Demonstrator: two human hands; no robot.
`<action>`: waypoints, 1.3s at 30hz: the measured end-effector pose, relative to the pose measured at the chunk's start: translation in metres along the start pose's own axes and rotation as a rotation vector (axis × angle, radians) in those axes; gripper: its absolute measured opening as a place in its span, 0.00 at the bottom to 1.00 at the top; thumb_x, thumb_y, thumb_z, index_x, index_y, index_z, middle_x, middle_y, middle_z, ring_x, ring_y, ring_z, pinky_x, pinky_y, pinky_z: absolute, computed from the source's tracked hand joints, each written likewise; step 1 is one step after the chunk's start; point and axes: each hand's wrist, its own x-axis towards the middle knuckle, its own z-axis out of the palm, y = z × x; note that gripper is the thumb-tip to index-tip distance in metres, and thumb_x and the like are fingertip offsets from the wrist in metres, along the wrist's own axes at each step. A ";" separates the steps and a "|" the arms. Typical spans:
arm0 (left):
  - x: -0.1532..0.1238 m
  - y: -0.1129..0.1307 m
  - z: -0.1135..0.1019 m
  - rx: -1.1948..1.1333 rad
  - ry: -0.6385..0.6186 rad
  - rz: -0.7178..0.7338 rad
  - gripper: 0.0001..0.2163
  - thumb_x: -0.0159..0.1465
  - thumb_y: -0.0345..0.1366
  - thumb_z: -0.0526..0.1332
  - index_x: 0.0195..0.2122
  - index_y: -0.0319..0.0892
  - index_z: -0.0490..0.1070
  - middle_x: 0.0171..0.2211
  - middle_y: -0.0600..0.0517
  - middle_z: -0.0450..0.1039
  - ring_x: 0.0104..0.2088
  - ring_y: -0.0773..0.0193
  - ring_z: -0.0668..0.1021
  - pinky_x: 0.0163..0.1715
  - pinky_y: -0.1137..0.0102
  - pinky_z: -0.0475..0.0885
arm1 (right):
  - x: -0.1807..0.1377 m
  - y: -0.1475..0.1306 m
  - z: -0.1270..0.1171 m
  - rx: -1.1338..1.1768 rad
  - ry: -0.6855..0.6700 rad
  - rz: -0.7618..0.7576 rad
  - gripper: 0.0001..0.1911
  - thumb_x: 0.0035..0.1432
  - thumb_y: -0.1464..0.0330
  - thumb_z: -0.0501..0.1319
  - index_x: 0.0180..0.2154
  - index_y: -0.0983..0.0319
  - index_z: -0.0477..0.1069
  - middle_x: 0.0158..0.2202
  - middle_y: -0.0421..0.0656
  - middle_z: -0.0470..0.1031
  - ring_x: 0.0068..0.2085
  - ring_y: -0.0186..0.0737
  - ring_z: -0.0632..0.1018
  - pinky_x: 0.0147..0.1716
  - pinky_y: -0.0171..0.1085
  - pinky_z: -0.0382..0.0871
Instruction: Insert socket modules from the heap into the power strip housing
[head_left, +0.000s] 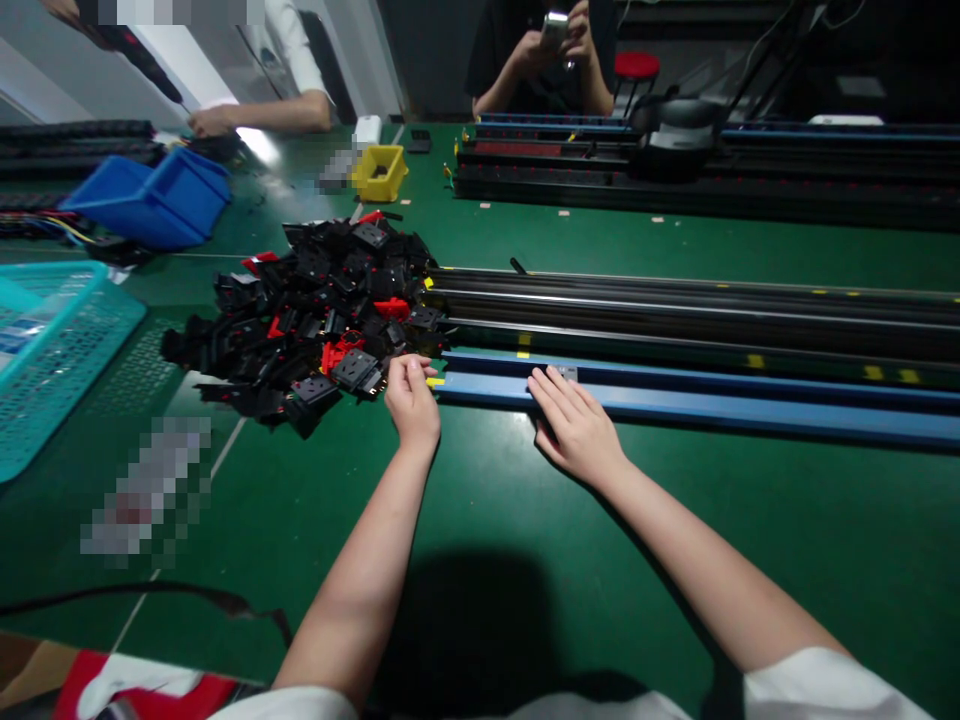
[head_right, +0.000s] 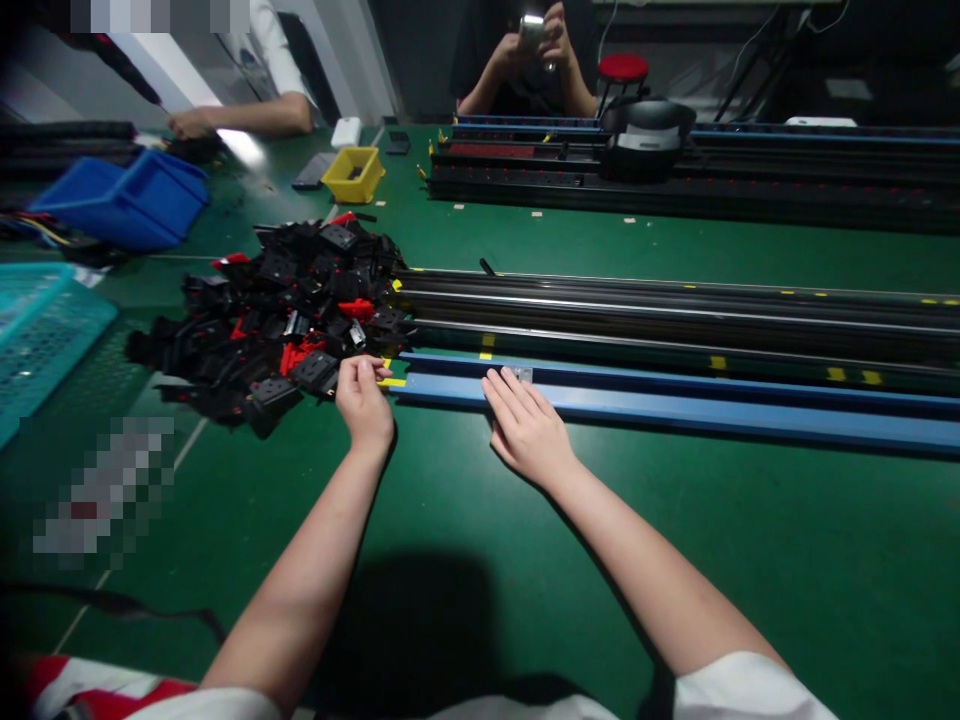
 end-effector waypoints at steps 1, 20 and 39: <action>0.000 0.000 0.000 0.032 0.025 0.024 0.13 0.72 0.44 0.51 0.38 0.43 0.70 0.33 0.52 0.75 0.35 0.65 0.79 0.39 0.70 0.71 | 0.000 0.000 0.000 0.002 -0.001 -0.002 0.40 0.65 0.70 0.56 0.73 0.64 0.42 0.71 0.47 0.55 0.72 0.46 0.57 0.68 0.47 0.57; 0.009 -0.002 -0.007 0.181 0.084 0.136 0.11 0.59 0.23 0.55 0.40 0.43 0.70 0.49 0.48 0.77 0.53 0.59 0.77 0.58 0.61 0.67 | 0.001 0.001 -0.003 0.007 -0.015 -0.009 0.40 0.66 0.71 0.55 0.73 0.64 0.39 0.71 0.46 0.55 0.72 0.46 0.56 0.69 0.47 0.56; 0.007 -0.006 -0.006 0.409 -0.017 0.037 0.14 0.62 0.32 0.61 0.50 0.43 0.69 0.53 0.42 0.68 0.57 0.49 0.68 0.62 0.53 0.58 | 0.001 0.002 -0.002 0.017 -0.004 -0.011 0.42 0.65 0.71 0.56 0.74 0.64 0.37 0.71 0.46 0.56 0.72 0.46 0.56 0.68 0.48 0.58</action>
